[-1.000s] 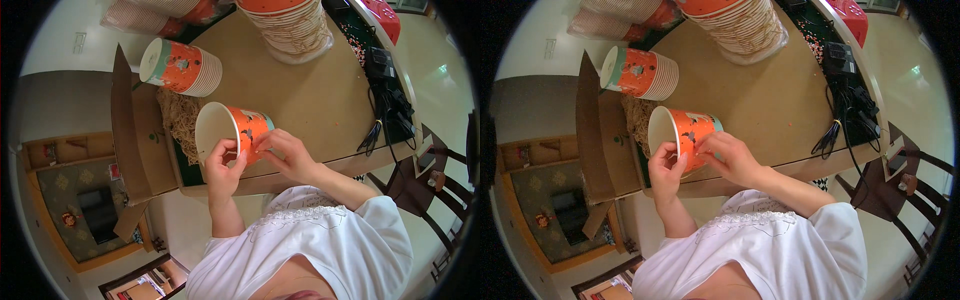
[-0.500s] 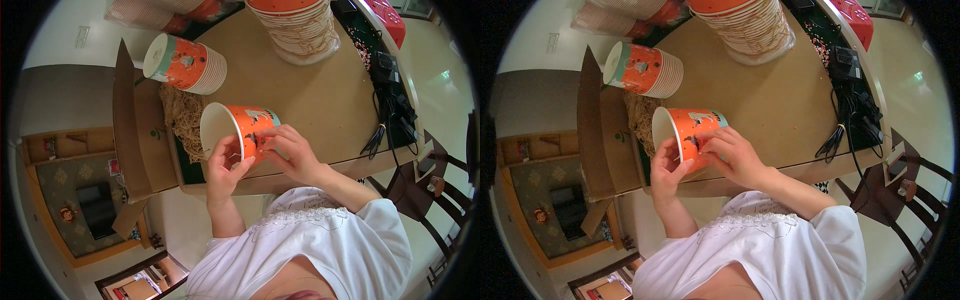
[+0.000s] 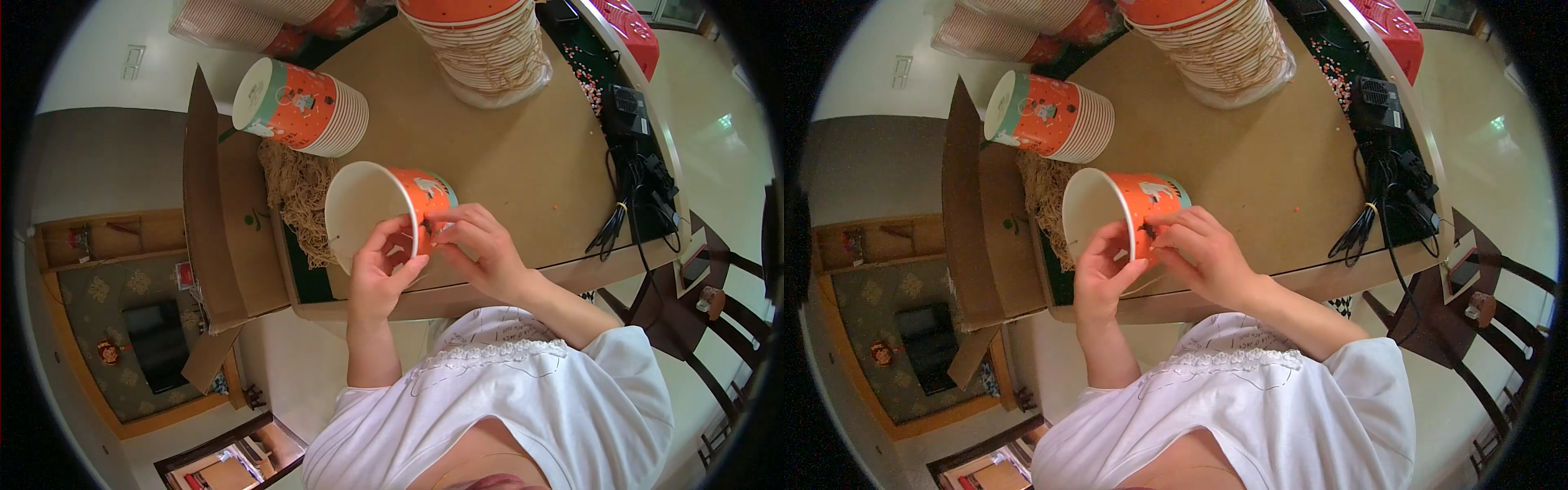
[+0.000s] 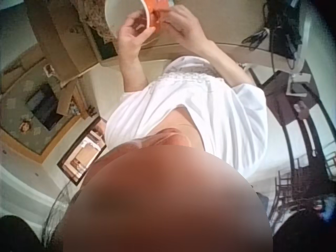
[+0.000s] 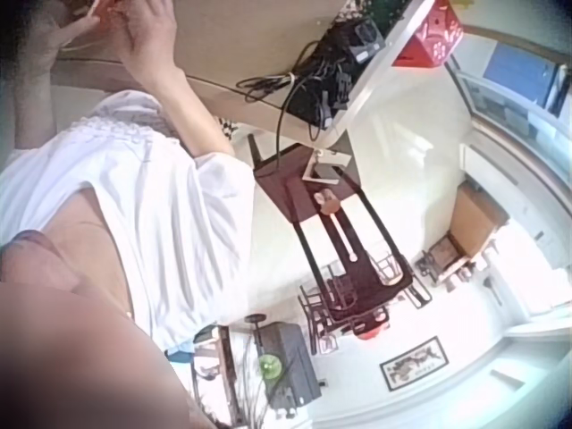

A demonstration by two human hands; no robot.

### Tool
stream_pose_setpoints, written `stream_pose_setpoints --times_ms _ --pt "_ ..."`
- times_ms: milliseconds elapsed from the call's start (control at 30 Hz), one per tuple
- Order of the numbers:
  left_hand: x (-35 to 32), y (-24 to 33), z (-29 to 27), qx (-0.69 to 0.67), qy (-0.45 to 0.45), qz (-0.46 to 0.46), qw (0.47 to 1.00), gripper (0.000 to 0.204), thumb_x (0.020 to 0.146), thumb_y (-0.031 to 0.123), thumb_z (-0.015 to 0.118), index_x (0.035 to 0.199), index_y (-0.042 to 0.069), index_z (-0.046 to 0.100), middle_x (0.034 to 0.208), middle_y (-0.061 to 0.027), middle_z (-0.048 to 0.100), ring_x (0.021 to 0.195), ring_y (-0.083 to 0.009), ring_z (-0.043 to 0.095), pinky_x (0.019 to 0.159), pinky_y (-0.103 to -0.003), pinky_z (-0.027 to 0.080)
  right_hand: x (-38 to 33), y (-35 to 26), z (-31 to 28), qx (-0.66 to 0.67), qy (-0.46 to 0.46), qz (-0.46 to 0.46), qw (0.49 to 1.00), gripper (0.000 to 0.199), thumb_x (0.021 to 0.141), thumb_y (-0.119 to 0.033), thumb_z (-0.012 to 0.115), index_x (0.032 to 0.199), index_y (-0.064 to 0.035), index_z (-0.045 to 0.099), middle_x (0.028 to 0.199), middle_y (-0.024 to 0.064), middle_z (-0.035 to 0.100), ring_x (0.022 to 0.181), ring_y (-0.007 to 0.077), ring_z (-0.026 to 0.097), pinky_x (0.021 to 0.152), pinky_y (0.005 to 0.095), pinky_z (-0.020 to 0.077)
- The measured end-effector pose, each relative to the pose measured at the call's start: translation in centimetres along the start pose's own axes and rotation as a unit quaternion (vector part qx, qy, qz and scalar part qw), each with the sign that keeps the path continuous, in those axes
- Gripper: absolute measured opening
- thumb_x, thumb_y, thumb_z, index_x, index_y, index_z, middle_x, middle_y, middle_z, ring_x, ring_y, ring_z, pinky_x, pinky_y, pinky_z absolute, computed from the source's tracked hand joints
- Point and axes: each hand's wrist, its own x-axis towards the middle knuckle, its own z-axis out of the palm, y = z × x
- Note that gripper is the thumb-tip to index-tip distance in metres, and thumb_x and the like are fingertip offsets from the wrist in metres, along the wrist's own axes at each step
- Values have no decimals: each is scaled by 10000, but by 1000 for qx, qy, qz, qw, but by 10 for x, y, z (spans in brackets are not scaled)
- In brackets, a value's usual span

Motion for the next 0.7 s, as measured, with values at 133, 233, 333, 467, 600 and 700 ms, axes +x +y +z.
stream_pose_setpoints --times_ms 133,233,333,467,600,700 --pt "2 -3 3 45 -11 14 999 439 774 -61 640 1197 -1 538 1046 -27 585 878 -76 555 697 -217 485 6 -3 -3 -21 26 -50 998 121 765 -10 669 854 -40 592 1090 90 615 905 289 574 800 392 482" --pt "3 -2 1 28 -1 5 1000 430 770 -58 645 1185 -1 546 1022 -14 595 856 -75 556 694 -218 486 2 -1 -9 -28 -8 -39 999 129 766 -7 669 864 -44 593 1033 90 617 891 279 576 785 377 485" --pt "3 -4 -1 67 -28 7 997 445 757 -55 656 1184 14 550 998 -10 603 824 -80 558 672 -219 480 -1 -4 -7 15 -2 7 1000 98 806 -16 647 882 -41 590 926 74 618 854 228 580 749 335 486" --pt "0 -4 7 191 -19 19 981 448 737 -30 689 1163 41 569 963 -27 607 784 -99 555 663 -238 467 0 2 -12 329 -15 276 903 66 919 -83 573 901 -20 584 803 4 595 738 94 551 664 241 460" --pt "-1 -2 9 241 59 171 954 244 737 44 733 944 32 604 870 -48 586 730 -156 543 650 -287 451 6 -5 -19 382 -76 349 853 124 939 -130 568 903 -14 596 773 -33 578 682 34 498 597 190 406" --pt "-2 10 17 361 74 203 907 182 785 97 704 777 29 535 767 -74 529 685 -231 510 611 -347 421 3 -10 -22 398 -112 358 837 134 938 -129 565 906 -5 605 781 -42 589 659 31 484 577 191 400"
